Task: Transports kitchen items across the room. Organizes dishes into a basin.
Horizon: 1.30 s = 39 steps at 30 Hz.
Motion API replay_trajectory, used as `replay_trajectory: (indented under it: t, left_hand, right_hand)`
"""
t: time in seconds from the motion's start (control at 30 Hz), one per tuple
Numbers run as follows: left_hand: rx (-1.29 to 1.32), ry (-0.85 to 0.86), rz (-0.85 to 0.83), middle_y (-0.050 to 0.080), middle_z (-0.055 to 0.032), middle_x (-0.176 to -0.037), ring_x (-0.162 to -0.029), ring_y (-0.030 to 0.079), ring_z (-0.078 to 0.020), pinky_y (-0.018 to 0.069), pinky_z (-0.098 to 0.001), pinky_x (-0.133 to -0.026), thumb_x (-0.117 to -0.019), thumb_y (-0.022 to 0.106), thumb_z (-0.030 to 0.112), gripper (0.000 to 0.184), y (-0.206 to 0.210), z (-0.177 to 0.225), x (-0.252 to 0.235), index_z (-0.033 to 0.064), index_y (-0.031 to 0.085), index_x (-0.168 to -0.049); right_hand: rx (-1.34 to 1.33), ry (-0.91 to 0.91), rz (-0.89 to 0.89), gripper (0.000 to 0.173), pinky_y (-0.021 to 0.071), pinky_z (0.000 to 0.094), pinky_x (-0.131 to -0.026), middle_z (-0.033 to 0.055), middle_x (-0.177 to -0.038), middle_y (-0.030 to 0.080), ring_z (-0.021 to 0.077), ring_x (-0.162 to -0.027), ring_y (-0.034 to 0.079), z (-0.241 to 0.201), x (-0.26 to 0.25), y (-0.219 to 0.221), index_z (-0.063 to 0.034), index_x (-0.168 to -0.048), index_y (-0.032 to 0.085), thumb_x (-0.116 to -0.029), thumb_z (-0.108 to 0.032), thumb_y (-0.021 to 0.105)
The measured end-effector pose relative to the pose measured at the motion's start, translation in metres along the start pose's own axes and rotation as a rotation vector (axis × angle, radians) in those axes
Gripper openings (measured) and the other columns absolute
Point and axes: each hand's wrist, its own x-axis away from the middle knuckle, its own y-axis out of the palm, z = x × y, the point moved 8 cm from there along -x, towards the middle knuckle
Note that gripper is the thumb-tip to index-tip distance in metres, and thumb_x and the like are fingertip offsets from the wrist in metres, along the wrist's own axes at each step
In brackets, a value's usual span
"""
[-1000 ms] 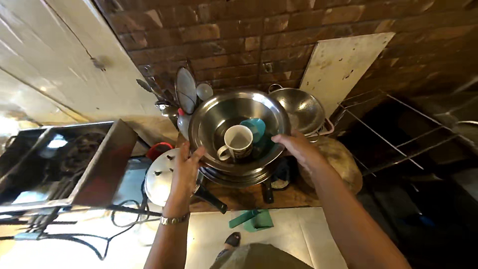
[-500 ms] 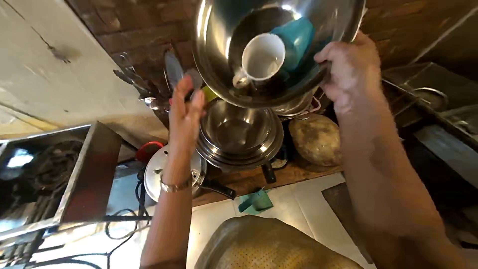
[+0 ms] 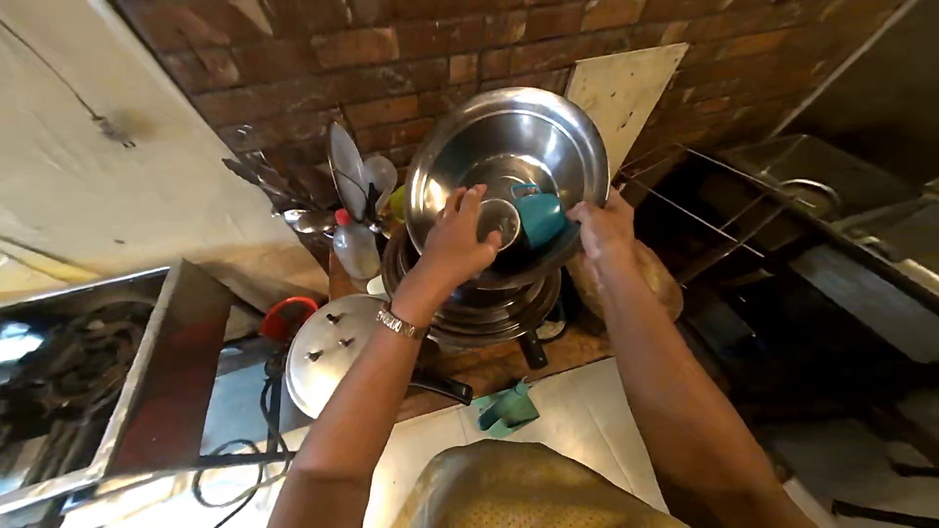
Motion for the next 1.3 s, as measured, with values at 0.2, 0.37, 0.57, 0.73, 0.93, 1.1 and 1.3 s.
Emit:
replay_trajectory:
  t: [0.2, 0.37, 0.57, 0.73, 0.93, 1.1, 1.3]
  left_hand:
    - [-0.417, 0.473, -0.317, 0.021, -0.0122, -0.169, -0.132, 0.051, -0.0481, 0.0516, -0.0668, -0.091, -0.0763, 0.078, -0.006, 0.099, 0.023, 0.048, -0.027, 0.0440, 0.041, -0.154]
    - [-0.640, 0.626, -0.487, 0.029, -0.0103, -0.167, -0.116, 0.064, -0.0436, 0.0559, -0.0605, -0.088, -0.0781, 0.077, -0.010, 0.094, 0.027, 0.072, -0.027, 0.0381, 0.047, -0.153]
    - [-0.476, 0.925, -0.528, 0.045, -0.0155, -0.157, -0.117, 0.063, -0.0486, 0.0543, -0.0693, -0.082, -0.0744, 0.071, -0.010, 0.089, 0.028, 0.112, -0.042, 0.0205, 0.047, -0.155]
    - [-0.326, 0.949, -0.682, 0.054, -0.0435, -0.126, -0.111, 0.059, -0.0564, 0.0483, -0.0646, -0.096, -0.0873, 0.062, -0.007, 0.052, 0.031, 0.170, -0.037, -0.0179, 0.045, -0.135]
    - [-0.514, 1.071, -0.818, 0.053, -0.0420, -0.132, -0.117, 0.057, -0.0593, 0.0470, -0.0692, -0.096, -0.0913, 0.064, -0.005, 0.044, 0.099, 0.259, -0.007, -0.0154, 0.051, -0.132]
    - [-0.669, 1.014, -0.922, 0.061, -0.0372, -0.121, -0.097, 0.065, -0.0592, 0.0505, -0.0739, -0.079, -0.0972, 0.060, 0.002, 0.045, 0.189, 0.328, 0.017, -0.0069, 0.049, -0.140]
    - [-0.595, 0.944, -1.084, 0.067, -0.0320, -0.110, -0.093, 0.069, -0.0533, 0.0532, -0.0691, -0.082, -0.0980, 0.061, 0.002, 0.055, 0.328, 0.416, 0.042, -0.0018, 0.039, -0.148]
  right_hand:
    - [-0.067, 0.025, -0.012, 0.035, 0.0574, 0.0406, -0.082, 0.0128, -0.109, 0.066, 0.0193, -0.096, 0.066, 0.001, 0.000, -0.001, -0.0030, -0.126, 0.062, -0.0916, -0.001, 0.062]
    - [-0.090, -0.038, -0.039, 0.030, 0.0565, 0.0364, -0.073, 0.0118, -0.098, 0.068, 0.0162, -0.083, 0.065, -0.013, 0.014, -0.007, -0.0003, -0.120, 0.064, -0.0908, 0.001, 0.063]
    - [-0.218, -0.039, -0.067, 0.033, 0.0541, 0.0378, -0.066, 0.0166, -0.093, 0.067, 0.0194, -0.073, 0.061, -0.022, 0.022, -0.039, -0.0009, -0.130, 0.061, -0.0977, -0.001, 0.064]
    - [-0.283, 0.035, -0.054, 0.034, 0.0509, 0.0384, -0.081, 0.0205, -0.108, 0.065, 0.0213, -0.091, 0.060, -0.039, 0.041, -0.105, 0.0042, -0.135, 0.058, -0.1003, 0.002, 0.057]
    - [-0.339, 0.062, 0.050, 0.041, 0.0504, 0.0357, -0.086, 0.0215, -0.122, 0.063, 0.0200, -0.100, 0.060, -0.014, 0.064, -0.203, 0.0034, -0.140, 0.054, -0.0993, 0.004, 0.055]
    - [-0.333, 0.094, 0.171, 0.046, 0.0511, 0.0388, -0.095, 0.0231, -0.131, 0.062, 0.0228, -0.111, 0.063, 0.032, 0.080, -0.311, 0.0034, -0.144, 0.052, -0.0978, 0.004, 0.055]
    - [-0.352, 0.190, 0.263, 0.051, 0.0500, 0.0353, -0.098, 0.0213, -0.136, 0.059, 0.0201, -0.116, 0.061, 0.083, 0.107, -0.459, 0.0024, -0.149, 0.047, -0.0983, 0.005, 0.053]
